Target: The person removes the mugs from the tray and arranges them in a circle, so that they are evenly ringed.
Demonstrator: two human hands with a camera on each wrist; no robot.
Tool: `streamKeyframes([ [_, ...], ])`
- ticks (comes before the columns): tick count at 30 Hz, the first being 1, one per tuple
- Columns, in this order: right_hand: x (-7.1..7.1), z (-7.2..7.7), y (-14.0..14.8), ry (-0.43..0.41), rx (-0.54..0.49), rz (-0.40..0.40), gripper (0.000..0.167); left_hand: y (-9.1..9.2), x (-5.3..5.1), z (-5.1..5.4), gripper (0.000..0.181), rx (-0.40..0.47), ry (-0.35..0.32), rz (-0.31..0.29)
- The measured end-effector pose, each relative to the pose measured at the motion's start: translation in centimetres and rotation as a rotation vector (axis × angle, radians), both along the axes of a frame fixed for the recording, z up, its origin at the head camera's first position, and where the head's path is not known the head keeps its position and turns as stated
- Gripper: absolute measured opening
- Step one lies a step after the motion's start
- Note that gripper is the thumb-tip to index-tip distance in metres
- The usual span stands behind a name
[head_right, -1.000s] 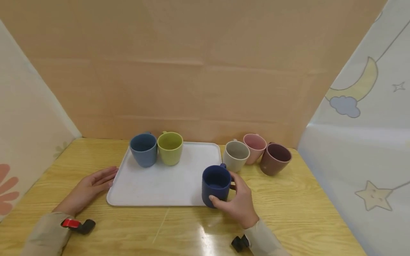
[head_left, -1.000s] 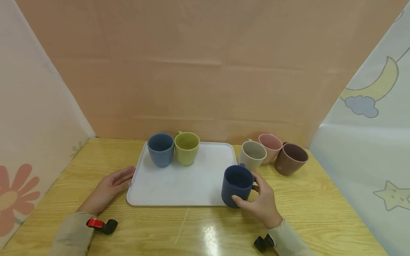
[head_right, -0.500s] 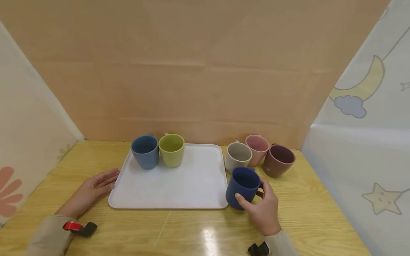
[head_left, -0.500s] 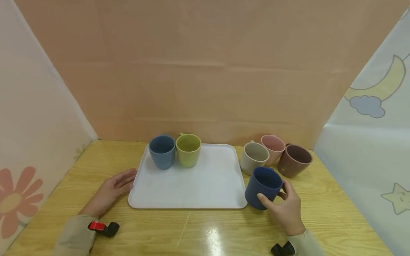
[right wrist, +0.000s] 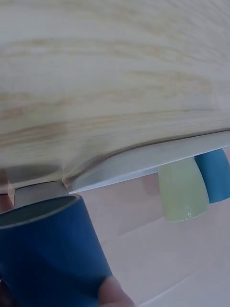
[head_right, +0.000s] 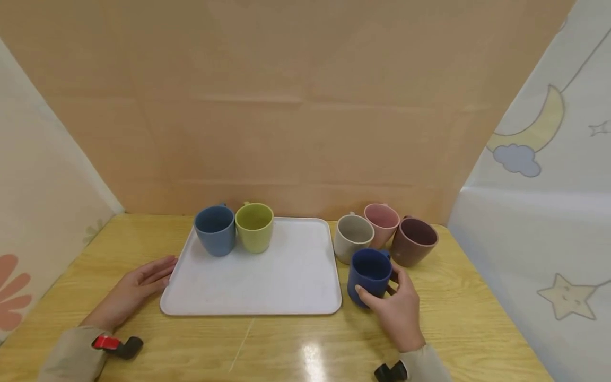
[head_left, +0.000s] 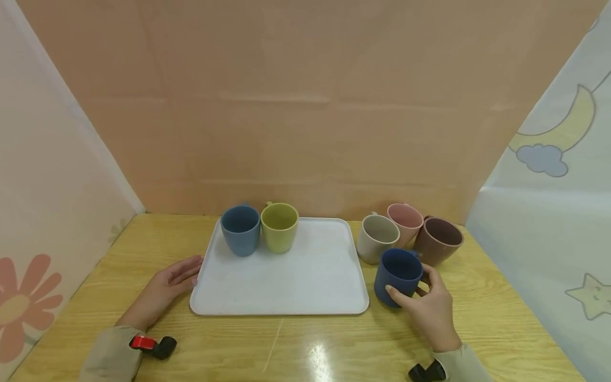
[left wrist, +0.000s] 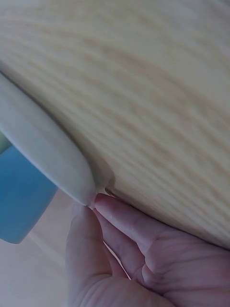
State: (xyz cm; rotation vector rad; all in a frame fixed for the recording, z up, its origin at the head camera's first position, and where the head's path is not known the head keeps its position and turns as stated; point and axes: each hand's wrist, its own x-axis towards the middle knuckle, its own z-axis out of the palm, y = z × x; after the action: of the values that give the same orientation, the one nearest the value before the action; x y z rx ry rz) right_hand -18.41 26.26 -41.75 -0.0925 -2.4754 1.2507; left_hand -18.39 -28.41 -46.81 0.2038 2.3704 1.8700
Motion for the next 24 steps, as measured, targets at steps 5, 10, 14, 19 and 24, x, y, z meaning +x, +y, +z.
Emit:
streamKeyframes([
  [5, -0.1, 0.0, 0.0, -0.078, -0.019, -0.001, 0.081, 0.0, 0.0, -0.1, 0.065, 0.007, 0.007, 0.000],
  [10, -0.3, -0.3, 0.0, -0.124, -0.048, 0.026, 0.086, 0.0, 0.0, -0.1, 0.065, 0.019, 0.009, 0.003],
  [14, -0.5, -0.7, 0.1, -0.134, -0.090, 0.039, 0.086, 0.0, 0.1, -0.1, 0.064, 0.021, 0.012, 0.001],
  [19, -0.9, -1.3, 0.5, -0.164, -0.140, 0.043, 0.087, 0.0, 0.1, -0.1, 0.064, 0.018, 0.011, 0.000],
  [24, -1.2, -1.6, 0.7, -0.177, -0.163, 0.080, 0.089, 0.0, 0.0, 0.1, 0.065, 0.012, 0.004, -0.005],
])
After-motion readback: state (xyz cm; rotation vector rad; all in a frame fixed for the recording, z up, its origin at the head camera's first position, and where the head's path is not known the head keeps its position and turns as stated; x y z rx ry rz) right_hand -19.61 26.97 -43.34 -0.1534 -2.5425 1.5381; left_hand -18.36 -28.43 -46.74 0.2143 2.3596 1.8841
